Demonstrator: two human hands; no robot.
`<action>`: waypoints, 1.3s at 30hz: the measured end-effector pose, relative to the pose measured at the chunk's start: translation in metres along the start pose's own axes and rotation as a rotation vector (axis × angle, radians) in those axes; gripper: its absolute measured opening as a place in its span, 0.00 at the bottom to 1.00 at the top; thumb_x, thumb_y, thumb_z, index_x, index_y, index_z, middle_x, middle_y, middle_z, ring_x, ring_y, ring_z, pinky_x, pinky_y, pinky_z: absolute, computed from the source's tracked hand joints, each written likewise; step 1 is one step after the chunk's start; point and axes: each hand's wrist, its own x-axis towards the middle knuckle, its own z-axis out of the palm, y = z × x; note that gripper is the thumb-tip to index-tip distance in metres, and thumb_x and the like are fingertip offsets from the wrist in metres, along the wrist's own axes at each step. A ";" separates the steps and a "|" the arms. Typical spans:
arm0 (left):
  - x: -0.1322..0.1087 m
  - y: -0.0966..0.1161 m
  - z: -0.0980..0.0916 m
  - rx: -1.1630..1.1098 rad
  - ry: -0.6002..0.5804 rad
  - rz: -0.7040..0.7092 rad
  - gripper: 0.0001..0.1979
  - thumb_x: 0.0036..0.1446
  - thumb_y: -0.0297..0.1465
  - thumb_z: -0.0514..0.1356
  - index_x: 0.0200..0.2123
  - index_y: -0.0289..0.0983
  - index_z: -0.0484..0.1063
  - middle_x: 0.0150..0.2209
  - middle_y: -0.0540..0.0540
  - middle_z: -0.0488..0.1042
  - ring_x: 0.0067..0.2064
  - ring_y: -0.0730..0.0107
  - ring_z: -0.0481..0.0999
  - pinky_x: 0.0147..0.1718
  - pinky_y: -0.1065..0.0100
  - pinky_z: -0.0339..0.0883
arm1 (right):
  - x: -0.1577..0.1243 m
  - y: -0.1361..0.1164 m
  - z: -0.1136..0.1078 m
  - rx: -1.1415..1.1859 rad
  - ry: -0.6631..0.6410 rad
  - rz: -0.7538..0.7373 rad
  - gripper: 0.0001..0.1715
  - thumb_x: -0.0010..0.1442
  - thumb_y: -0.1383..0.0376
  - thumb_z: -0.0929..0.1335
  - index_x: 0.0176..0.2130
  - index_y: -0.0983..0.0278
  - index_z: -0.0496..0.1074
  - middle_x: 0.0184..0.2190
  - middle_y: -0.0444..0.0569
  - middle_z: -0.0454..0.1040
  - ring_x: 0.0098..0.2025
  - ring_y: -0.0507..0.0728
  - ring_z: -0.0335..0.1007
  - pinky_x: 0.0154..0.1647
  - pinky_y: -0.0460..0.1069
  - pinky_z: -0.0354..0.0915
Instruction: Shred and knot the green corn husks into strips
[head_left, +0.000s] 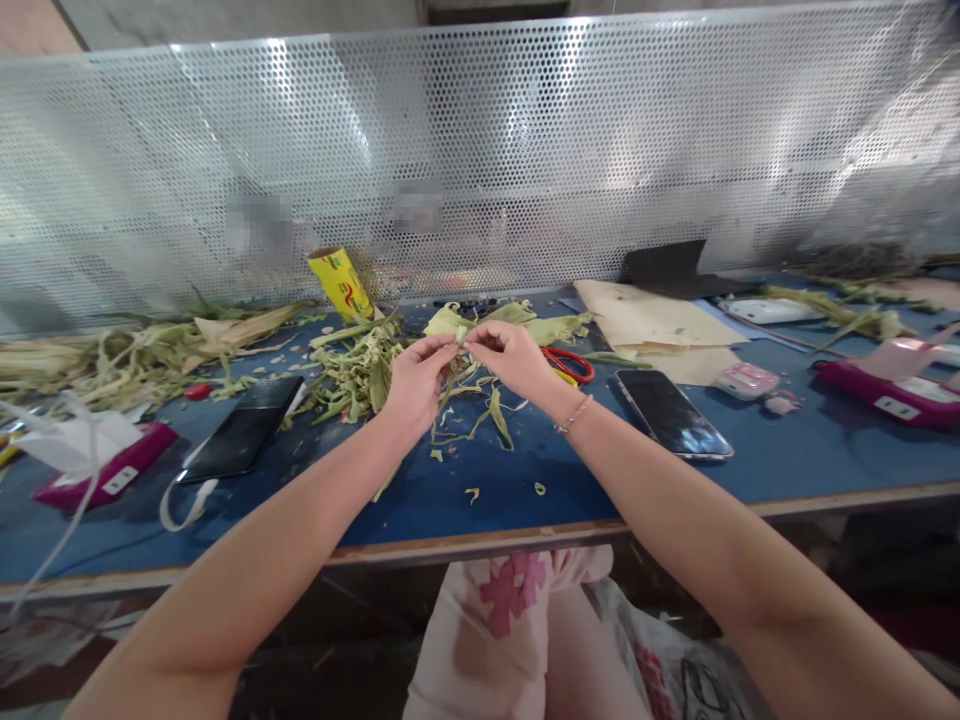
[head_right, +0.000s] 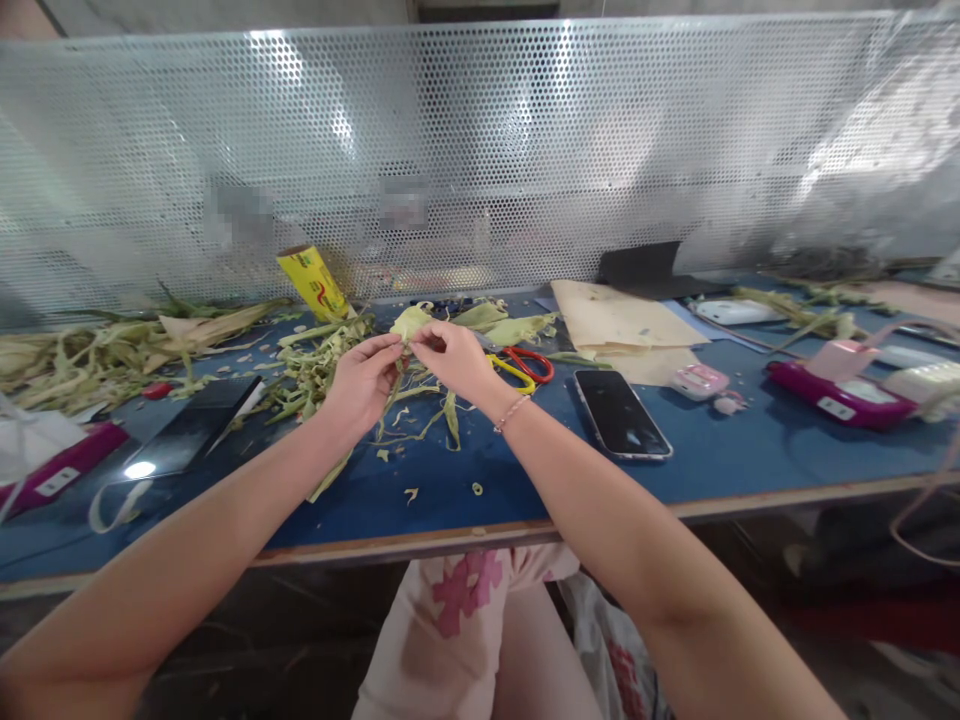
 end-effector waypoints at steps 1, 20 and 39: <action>0.000 0.000 0.000 -0.006 -0.005 -0.005 0.06 0.35 0.23 0.63 0.22 0.35 0.71 0.20 0.52 0.71 0.23 0.80 0.68 0.26 0.73 0.62 | 0.000 0.000 0.000 0.026 -0.006 0.013 0.03 0.48 0.66 0.65 0.26 0.64 0.67 0.23 0.43 0.67 0.25 0.49 0.60 0.30 0.47 0.59; -0.003 0.003 0.002 -0.071 -0.080 -0.049 0.07 0.34 0.22 0.64 0.22 0.33 0.71 0.21 0.51 0.73 0.23 0.80 0.69 0.27 0.73 0.64 | 0.000 0.001 -0.003 0.635 -0.216 0.292 0.07 0.44 0.65 0.69 0.23 0.66 0.66 0.19 0.38 0.59 0.20 0.45 0.47 0.22 0.45 0.47; -0.004 0.004 0.002 -0.058 -0.043 -0.002 0.07 0.33 0.23 0.64 0.22 0.34 0.72 0.19 0.52 0.71 0.21 0.79 0.68 0.24 0.74 0.60 | 0.002 0.002 0.001 0.340 -0.067 0.137 0.06 0.49 0.63 0.64 0.27 0.66 0.66 0.19 0.38 0.59 0.21 0.46 0.51 0.24 0.45 0.51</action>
